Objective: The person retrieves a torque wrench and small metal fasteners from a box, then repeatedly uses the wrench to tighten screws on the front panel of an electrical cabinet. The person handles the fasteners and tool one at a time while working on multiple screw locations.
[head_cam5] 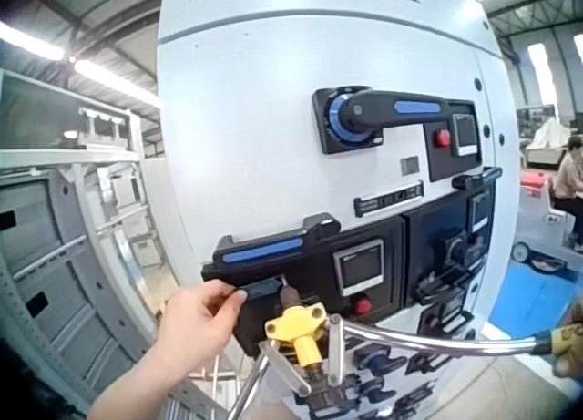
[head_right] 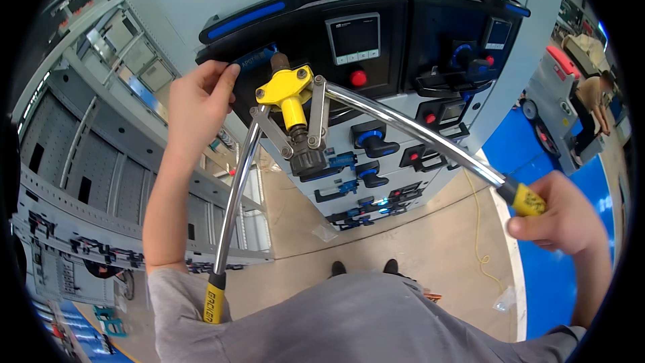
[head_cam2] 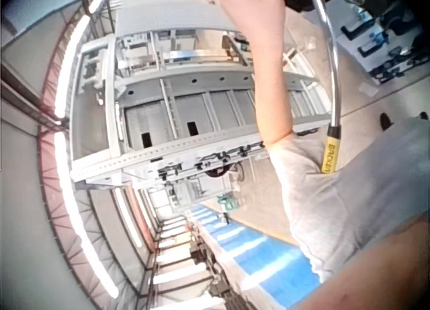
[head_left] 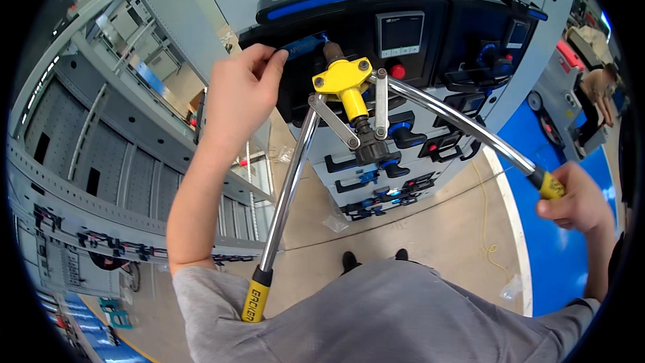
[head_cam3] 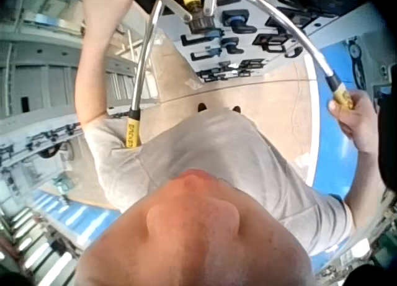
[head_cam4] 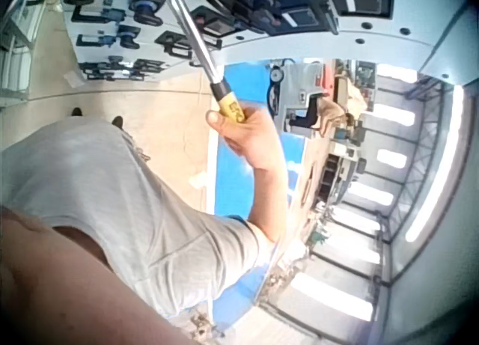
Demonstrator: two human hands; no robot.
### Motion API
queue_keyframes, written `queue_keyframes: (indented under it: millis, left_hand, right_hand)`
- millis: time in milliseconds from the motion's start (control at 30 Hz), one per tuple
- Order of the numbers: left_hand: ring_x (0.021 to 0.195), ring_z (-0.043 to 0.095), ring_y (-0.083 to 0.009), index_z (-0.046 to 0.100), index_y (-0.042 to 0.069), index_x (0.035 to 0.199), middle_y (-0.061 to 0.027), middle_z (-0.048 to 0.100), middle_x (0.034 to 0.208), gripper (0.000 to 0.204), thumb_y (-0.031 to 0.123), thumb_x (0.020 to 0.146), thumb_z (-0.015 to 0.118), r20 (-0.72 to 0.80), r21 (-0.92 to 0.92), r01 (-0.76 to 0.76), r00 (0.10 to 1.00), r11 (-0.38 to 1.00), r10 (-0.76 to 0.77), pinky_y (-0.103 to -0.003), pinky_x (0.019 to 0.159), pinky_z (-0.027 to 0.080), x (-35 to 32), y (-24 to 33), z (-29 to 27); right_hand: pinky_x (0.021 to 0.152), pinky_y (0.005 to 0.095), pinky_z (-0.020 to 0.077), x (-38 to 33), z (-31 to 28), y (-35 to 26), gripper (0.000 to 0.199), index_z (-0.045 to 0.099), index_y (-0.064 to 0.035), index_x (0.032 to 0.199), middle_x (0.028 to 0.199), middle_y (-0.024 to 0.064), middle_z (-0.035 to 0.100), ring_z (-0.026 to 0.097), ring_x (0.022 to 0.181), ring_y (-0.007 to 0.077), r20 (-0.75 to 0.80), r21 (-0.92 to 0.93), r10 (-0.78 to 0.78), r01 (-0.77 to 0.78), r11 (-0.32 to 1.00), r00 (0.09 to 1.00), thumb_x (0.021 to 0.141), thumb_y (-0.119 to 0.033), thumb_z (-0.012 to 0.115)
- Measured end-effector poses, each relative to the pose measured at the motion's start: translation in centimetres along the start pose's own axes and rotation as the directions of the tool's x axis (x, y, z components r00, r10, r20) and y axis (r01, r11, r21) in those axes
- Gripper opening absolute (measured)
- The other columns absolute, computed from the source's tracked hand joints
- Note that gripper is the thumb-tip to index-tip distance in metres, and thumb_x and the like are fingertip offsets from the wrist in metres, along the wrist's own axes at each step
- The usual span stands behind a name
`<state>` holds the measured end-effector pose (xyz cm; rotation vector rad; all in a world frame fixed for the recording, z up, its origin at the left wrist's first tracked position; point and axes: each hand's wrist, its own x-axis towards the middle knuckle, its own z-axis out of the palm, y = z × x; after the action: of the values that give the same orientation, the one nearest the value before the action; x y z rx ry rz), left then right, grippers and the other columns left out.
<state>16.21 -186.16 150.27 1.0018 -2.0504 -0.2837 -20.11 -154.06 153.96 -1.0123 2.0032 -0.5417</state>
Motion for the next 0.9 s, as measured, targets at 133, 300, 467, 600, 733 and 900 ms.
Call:
queue_keyframes:
  millis: [133, 300, 467, 600, 733, 900]
  left_hand:
    - [0.047, 0.052, -0.0141, 0.068, 0.000, 0.087, -0.0065, 0.059, 0.055, 0.024, 0.022, 0.095, 0.072, -0.046, 0.200, -0.128, 0.989, 0.971, 0.140, -0.029, 0.049, 0.038, 0.3, 1.5, 0.1]
    - [0.041, 0.051, -0.0179, 0.059, 0.009, 0.075, -0.0017, 0.055, 0.050, 0.034, 0.032, 0.088, 0.080, -0.238, 0.475, -0.265, 0.879, 0.839, 0.412, -0.029, 0.045, 0.040, 0.6, -1.0, 2.2]
    - [0.036, 0.048, -0.0174, 0.049, 0.014, 0.068, 0.0012, 0.046, 0.045, 0.044, 0.036, 0.084, 0.084, -0.338, 0.542, -0.281, 0.790, 0.792, 0.512, -0.029, 0.040, 0.036, 0.5, -1.4, 2.3]
    - [0.038, 0.045, -0.0162, 0.048, 0.014, 0.064, 0.0012, 0.046, 0.047, 0.047, 0.036, 0.083, 0.085, -0.308, 0.554, -0.371, 0.740, 0.745, 0.598, -0.028, 0.040, 0.033, 0.4, -2.4, 2.5]
    - [0.042, 0.048, -0.0149, 0.049, 0.012, 0.062, 0.0003, 0.049, 0.051, 0.047, 0.033, 0.083, 0.085, -0.278, 0.472, -0.424, 0.760, 0.773, 0.587, -0.027, 0.042, 0.033, 0.3, -2.9, 2.3]
    - [0.068, 0.057, -0.0100, 0.066, 0.005, 0.100, -0.0026, 0.067, 0.081, 0.022, 0.026, 0.099, 0.063, 0.378, -0.598, 0.011, 0.886, 0.801, 0.270, -0.026, 0.063, 0.046, -6.5, -3.2, 0.2]
  right_hand:
    - [0.039, 0.0225, 0.0372, -3.2, -2.0, -2.5, 0.052, 0.057, -0.0054, 0.069, 0.052, 0.0013, 0.051, 0.050, 0.039, 0.0119, -0.136, -0.109, 0.099, -0.115, 0.987, 0.986, 0.075, -0.044, 0.092]
    - [0.041, 0.0218, 0.0235, -5.3, -2.8, -6.1, 0.033, 0.064, -0.0045, 0.083, 0.058, -0.0068, 0.049, 0.038, 0.044, 0.0024, 0.044, 0.011, 0.137, -0.138, 0.990, 0.990, 0.092, -0.031, 0.081]
    - [0.041, 0.0227, 0.0235, -4.9, -3.4, -6.2, 0.034, 0.064, -0.0049, 0.082, 0.058, -0.0065, 0.049, 0.037, 0.045, 0.0024, 0.046, -0.019, 0.135, -0.134, 0.991, 0.990, 0.093, -0.033, 0.081]
    - [0.042, 0.0227, 0.0248, -5.8, -2.8, -7.7, 0.036, 0.065, -0.0042, 0.083, 0.059, -0.0062, 0.050, 0.038, 0.045, 0.0026, 0.034, -0.057, 0.154, -0.152, 0.987, 0.988, 0.092, -0.035, 0.081]
    - [0.043, 0.0225, 0.0257, -6.4, -2.4, -8.4, 0.038, 0.066, -0.0036, 0.082, 0.060, -0.0056, 0.052, 0.039, 0.047, 0.0025, 0.022, -0.054, 0.161, -0.159, 0.986, 0.987, 0.091, -0.037, 0.082]
    - [0.044, 0.0222, 0.0268, -7.5, -2.5, -8.9, 0.040, 0.067, -0.0029, 0.082, 0.061, -0.0049, 0.054, 0.041, 0.048, 0.0023, 0.005, -0.046, 0.164, -0.164, 0.985, 0.986, 0.089, -0.039, 0.083]
